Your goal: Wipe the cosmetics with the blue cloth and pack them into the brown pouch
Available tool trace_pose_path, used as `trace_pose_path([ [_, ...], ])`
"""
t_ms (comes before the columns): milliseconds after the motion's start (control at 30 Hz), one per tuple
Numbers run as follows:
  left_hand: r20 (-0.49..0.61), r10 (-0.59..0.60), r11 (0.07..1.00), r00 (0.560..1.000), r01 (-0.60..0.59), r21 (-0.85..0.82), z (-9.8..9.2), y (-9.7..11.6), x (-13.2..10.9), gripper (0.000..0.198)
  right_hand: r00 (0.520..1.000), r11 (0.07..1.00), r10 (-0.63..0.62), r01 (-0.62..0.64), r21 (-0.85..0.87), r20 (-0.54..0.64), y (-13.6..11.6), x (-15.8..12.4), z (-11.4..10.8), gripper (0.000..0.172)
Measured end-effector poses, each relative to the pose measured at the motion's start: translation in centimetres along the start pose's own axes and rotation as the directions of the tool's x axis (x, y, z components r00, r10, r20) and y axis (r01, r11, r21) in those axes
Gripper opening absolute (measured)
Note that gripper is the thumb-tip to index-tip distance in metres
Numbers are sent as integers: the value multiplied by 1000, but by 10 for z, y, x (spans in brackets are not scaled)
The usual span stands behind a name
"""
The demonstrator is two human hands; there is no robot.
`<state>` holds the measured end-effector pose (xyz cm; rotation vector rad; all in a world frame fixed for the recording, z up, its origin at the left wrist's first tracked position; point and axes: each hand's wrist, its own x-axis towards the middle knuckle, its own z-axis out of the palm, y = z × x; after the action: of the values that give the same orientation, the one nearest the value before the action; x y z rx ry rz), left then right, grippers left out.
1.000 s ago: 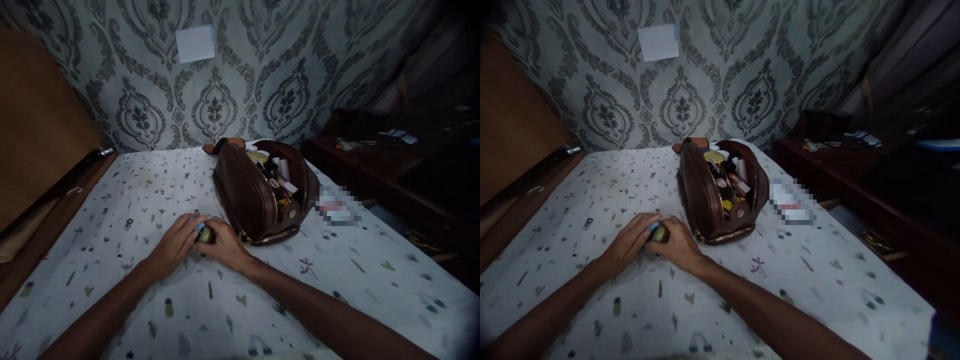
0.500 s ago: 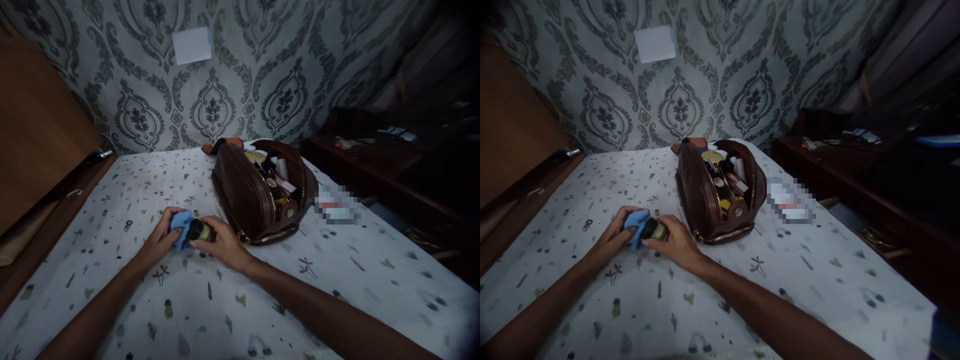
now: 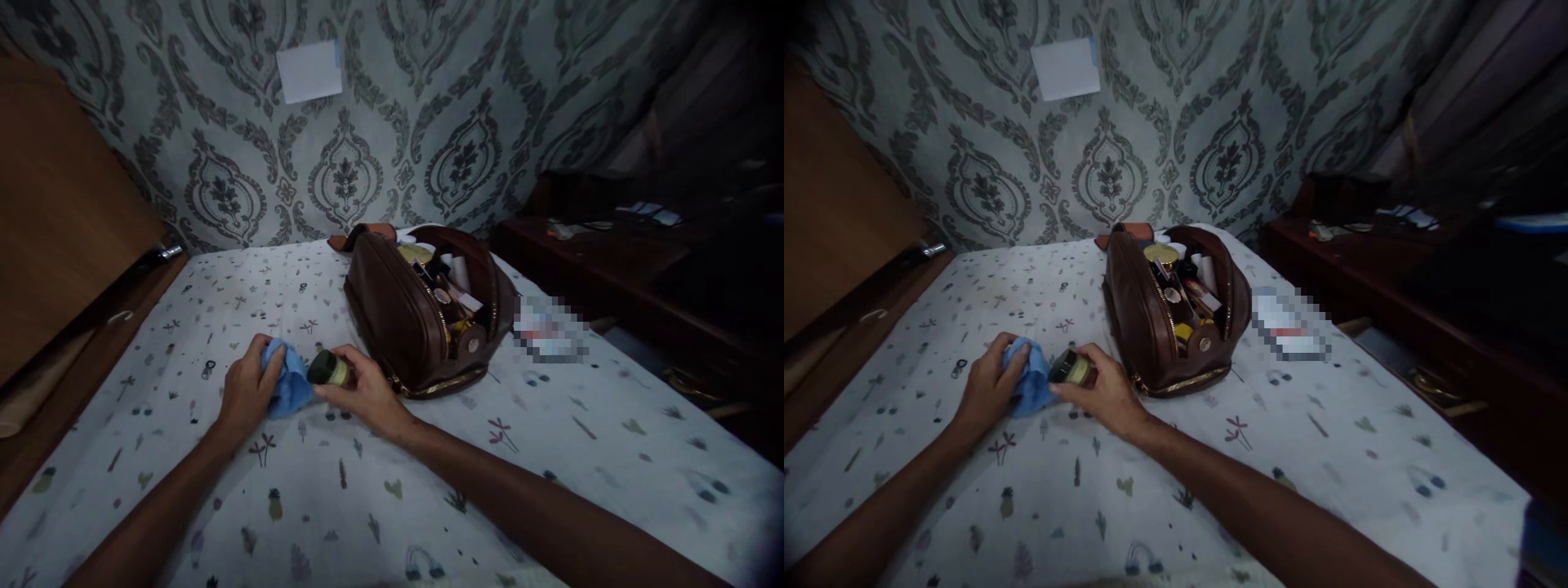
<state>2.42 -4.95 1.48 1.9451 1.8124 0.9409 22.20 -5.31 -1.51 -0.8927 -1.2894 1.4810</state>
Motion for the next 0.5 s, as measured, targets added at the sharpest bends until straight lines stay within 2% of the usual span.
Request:
trace_pose_path([
  [100,5,-25,997,1000,25,-70,3,1,0,31,999,1000,-9,8,27,36,-1,-2,1,49],
  [200,23,2,977,1000,3,-215,6,8,-3,32,997,999,-28,30,-32,68,2,-3,1,49],
  [300,56,176,929,983,-147,-341,8,15,-8,38,998,992,-38,43,-119,47,5,-1,0,47],
  [400,69,393,868,917,-346,-357,13,13,-12,43,998,979,-55,59,-197,25,7,1,-2,43],
  [500,92,452,866,887,-412,-284,20,6,-15,30,993,946,-105,116,-302,50,6,1,-4,45],
])
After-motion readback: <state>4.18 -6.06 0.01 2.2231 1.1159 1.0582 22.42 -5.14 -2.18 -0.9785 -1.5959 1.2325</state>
